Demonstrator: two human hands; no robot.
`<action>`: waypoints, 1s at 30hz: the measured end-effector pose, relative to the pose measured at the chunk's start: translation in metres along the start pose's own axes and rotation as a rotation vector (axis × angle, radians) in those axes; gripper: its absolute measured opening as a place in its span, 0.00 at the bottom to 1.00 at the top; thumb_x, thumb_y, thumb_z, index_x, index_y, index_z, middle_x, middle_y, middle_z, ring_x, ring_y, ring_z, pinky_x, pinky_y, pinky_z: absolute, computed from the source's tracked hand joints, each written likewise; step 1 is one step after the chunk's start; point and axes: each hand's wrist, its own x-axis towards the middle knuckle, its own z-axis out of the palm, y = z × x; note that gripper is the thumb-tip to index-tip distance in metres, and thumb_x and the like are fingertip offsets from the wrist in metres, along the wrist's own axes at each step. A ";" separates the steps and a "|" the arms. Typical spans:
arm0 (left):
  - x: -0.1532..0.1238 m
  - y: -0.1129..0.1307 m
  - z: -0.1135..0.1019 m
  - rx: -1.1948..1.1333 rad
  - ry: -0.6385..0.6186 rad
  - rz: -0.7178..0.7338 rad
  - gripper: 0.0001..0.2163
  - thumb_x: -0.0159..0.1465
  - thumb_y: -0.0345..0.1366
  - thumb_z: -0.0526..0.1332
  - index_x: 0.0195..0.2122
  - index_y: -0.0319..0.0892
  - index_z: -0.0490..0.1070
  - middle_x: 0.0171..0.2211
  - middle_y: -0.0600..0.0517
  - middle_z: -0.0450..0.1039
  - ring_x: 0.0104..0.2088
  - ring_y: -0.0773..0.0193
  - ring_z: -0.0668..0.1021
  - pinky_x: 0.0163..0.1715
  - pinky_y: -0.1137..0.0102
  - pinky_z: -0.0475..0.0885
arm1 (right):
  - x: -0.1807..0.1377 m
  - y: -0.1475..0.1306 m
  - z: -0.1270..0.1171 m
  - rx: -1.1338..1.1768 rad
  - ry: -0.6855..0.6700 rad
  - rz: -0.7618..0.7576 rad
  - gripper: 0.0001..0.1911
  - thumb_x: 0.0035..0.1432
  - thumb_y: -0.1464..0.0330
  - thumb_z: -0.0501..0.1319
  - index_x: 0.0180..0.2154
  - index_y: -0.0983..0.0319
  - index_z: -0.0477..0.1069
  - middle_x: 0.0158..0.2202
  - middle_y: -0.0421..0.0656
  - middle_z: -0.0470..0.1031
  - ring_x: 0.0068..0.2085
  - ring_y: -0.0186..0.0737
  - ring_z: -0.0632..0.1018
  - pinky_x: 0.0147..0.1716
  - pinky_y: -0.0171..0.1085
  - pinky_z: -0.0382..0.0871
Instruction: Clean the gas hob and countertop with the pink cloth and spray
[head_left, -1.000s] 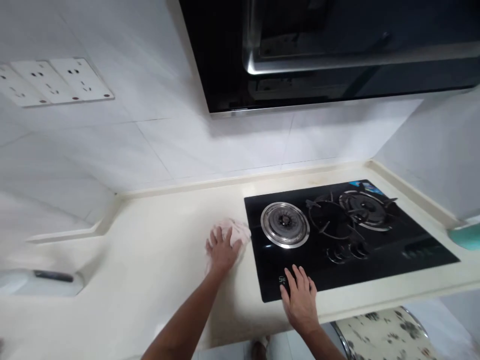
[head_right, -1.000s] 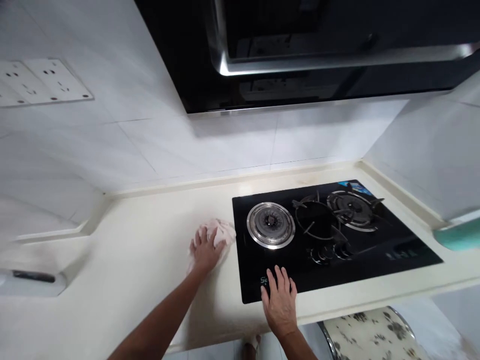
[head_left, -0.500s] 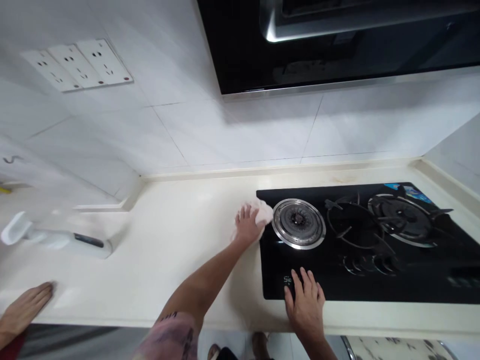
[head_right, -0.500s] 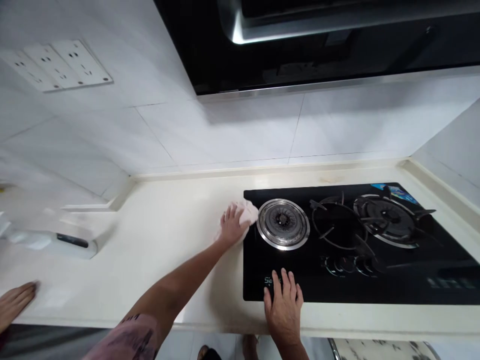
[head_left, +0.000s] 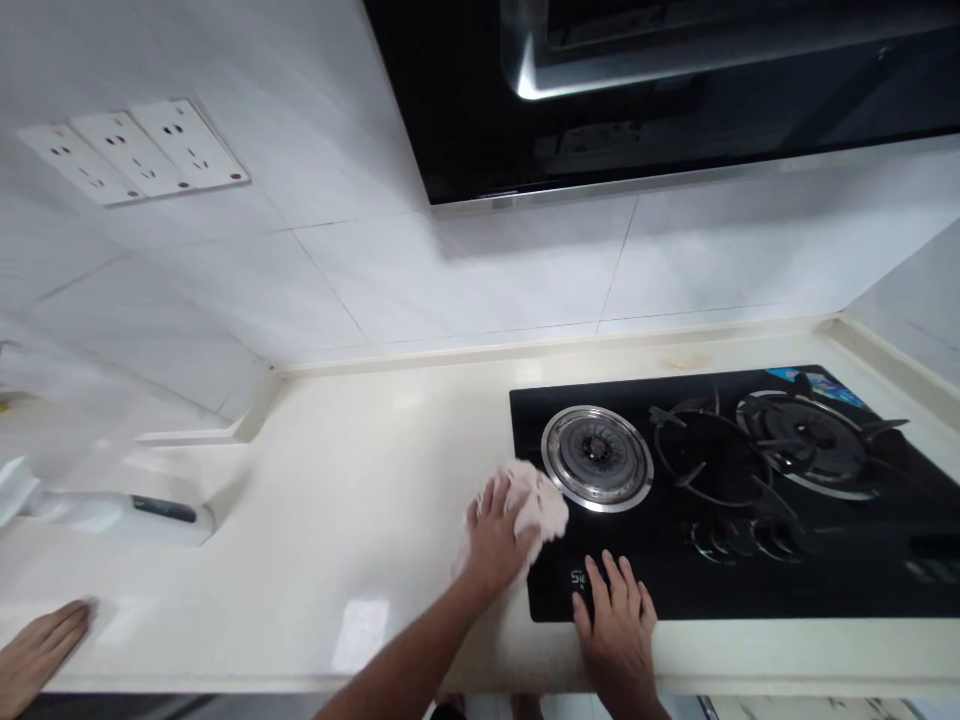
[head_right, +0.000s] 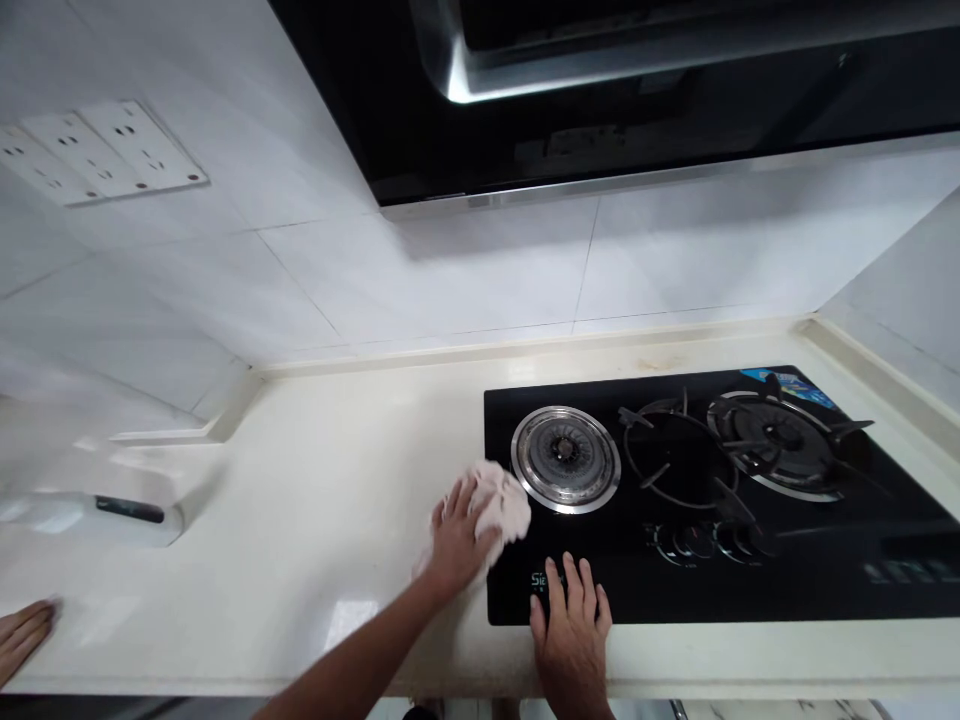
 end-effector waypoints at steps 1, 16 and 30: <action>0.033 0.004 -0.006 -0.003 0.008 -0.049 0.27 0.70 0.48 0.60 0.71 0.61 0.66 0.78 0.51 0.50 0.77 0.43 0.53 0.71 0.41 0.51 | 0.000 0.000 0.000 0.006 -0.008 0.006 0.26 0.71 0.57 0.51 0.62 0.60 0.73 0.67 0.55 0.70 0.71 0.62 0.64 0.67 0.63 0.55; 0.173 0.033 -0.011 -0.072 0.013 0.039 0.28 0.71 0.52 0.57 0.71 0.51 0.67 0.79 0.48 0.49 0.78 0.38 0.47 0.73 0.41 0.47 | 0.005 0.001 -0.013 0.001 -0.001 -0.007 0.27 0.74 0.52 0.49 0.62 0.61 0.71 0.66 0.56 0.70 0.70 0.61 0.64 0.66 0.60 0.56; -0.089 -0.014 0.011 -0.398 -0.289 0.438 0.37 0.64 0.63 0.63 0.72 0.59 0.63 0.79 0.50 0.47 0.78 0.36 0.47 0.72 0.37 0.50 | 0.019 0.011 -0.018 0.168 0.106 -0.007 0.36 0.65 0.42 0.52 0.51 0.65 0.79 0.51 0.65 0.77 0.50 0.68 0.79 0.48 0.61 0.73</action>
